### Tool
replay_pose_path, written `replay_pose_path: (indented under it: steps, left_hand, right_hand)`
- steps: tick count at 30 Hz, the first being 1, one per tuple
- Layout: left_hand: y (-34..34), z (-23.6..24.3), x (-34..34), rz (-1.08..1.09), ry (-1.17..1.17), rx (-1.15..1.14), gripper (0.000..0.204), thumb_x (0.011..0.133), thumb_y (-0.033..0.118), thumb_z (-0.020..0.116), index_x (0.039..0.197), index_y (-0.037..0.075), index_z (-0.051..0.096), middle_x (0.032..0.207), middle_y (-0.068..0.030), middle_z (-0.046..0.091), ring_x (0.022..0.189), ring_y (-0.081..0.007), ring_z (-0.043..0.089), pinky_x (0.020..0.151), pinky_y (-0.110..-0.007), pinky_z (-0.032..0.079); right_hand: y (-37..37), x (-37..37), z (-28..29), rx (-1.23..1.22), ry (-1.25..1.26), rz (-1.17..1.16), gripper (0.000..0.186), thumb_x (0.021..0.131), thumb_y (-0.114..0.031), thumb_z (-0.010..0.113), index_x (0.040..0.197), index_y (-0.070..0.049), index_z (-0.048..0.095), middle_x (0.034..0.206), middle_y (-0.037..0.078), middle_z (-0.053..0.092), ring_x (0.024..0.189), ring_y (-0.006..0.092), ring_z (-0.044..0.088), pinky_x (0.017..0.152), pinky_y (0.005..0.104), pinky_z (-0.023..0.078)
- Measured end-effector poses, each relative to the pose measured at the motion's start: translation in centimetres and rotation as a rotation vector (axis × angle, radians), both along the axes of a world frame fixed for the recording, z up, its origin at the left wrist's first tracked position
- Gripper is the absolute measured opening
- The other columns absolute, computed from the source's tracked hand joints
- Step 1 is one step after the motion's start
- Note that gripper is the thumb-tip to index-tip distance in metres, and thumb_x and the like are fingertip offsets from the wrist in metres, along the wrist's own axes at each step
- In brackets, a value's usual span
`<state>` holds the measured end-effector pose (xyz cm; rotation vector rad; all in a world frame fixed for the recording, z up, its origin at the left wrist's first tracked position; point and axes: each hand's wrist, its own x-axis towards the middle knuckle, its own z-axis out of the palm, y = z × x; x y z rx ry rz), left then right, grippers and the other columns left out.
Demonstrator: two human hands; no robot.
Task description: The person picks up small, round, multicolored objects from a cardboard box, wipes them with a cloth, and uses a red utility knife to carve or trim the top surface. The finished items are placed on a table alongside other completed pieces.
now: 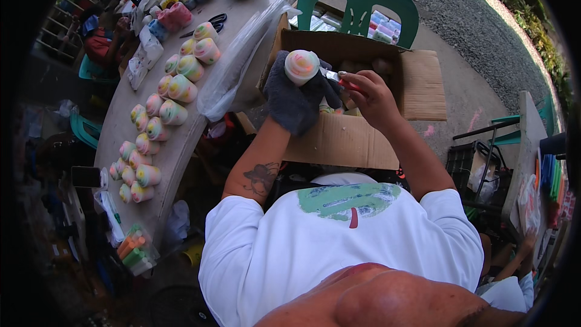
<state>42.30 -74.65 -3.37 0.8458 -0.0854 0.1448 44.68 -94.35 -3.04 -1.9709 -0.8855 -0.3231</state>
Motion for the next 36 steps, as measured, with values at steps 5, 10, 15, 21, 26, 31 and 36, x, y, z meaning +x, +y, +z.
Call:
replay_pose_path:
  steps: [5,10,15,21,26,31,36]
  left_hand:
    - [0.6,-0.7,0.2,-0.134,0.103,-0.312,0.048,0.097,0.049,0.04,0.112,0.007,0.058,0.107,-0.0188,0.066,0.097,-0.0342,0.065,0.086,-0.047,0.055]
    - [0.3,-0.4,0.2,0.171,-0.058,0.616,0.052,0.098,0.05,0.036,0.113,0.007,0.059,0.106,-0.0195,0.066,0.1,-0.0344,0.064,0.088,-0.046,0.055]
    - [0.8,-1.1,0.8,0.067,-0.054,0.601,0.041,0.092,0.044,0.052,0.109,0.007,0.06,0.103,-0.0142,0.068,0.096,-0.0279,0.066,0.086,-0.042,0.055]
    - [-0.1,2.0,-0.8,-0.079,-0.079,0.471,0.039,0.083,0.043,0.062,0.1,0.009,0.06,0.091,-0.006,0.067,0.087,-0.0236,0.066,0.076,-0.037,0.054]
    - [-0.9,3.1,-2.0,0.356,-0.218,1.799,0.039,0.076,0.041,0.07,0.097,0.01,0.059,0.088,-0.0052,0.065,0.084,-0.0237,0.065,0.073,-0.034,0.054]
    - [0.0,-0.2,-0.7,0.271,-0.106,0.972,0.041,0.069,0.036,0.08,0.094,0.011,0.059,0.086,-0.0053,0.064,0.08,-0.0224,0.065,0.074,-0.033,0.052]
    - [0.3,1.5,-0.8,0.225,-0.169,1.076,0.038,0.069,0.036,0.079,0.094,0.013,0.062,0.083,-0.0043,0.064,0.079,-0.0224,0.065,0.076,-0.034,0.053]
  right_hand:
    - [0.2,-0.4,0.3,0.018,0.013,0.003,0.037,0.082,-0.003,0.072,0.117,-0.015,0.068,0.099,0.01,0.06,0.086,0.0237,0.063,0.072,0.0339,0.054]
    - [0.3,-0.5,0.1,0.021,0.073,-0.013,0.036,0.082,-0.005,0.072,0.116,-0.015,0.068,0.099,0.01,0.06,0.086,0.0244,0.063,0.073,0.0349,0.054]
    - [-0.1,-0.4,0.7,-0.088,-0.057,-0.042,0.038,0.08,-0.005,0.073,0.116,-0.017,0.068,0.098,0.009,0.061,0.09,0.0264,0.062,0.075,0.0374,0.053]
    - [-0.3,-0.5,1.3,-0.167,-0.134,-0.072,0.039,0.077,-0.005,0.073,0.113,-0.019,0.07,0.098,0.008,0.061,0.092,0.0269,0.061,0.079,0.0389,0.052]
    - [-0.5,1.0,1.0,-0.133,-0.098,-0.124,0.034,0.079,-0.007,0.072,0.112,-0.018,0.07,0.096,0.008,0.062,0.089,0.0262,0.061,0.076,0.0375,0.053]
    - [-1.0,0.8,1.6,-0.086,-0.019,-0.085,0.033,0.079,-0.008,0.074,0.111,-0.017,0.071,0.094,0.007,0.063,0.088,0.0255,0.062,0.074,0.0367,0.054]
    - [-1.4,-0.8,2.9,-0.166,-0.101,-0.001,0.033,0.077,-0.01,0.076,0.109,-0.018,0.072,0.093,0.007,0.063,0.089,0.0246,0.062,0.074,0.0368,0.054]
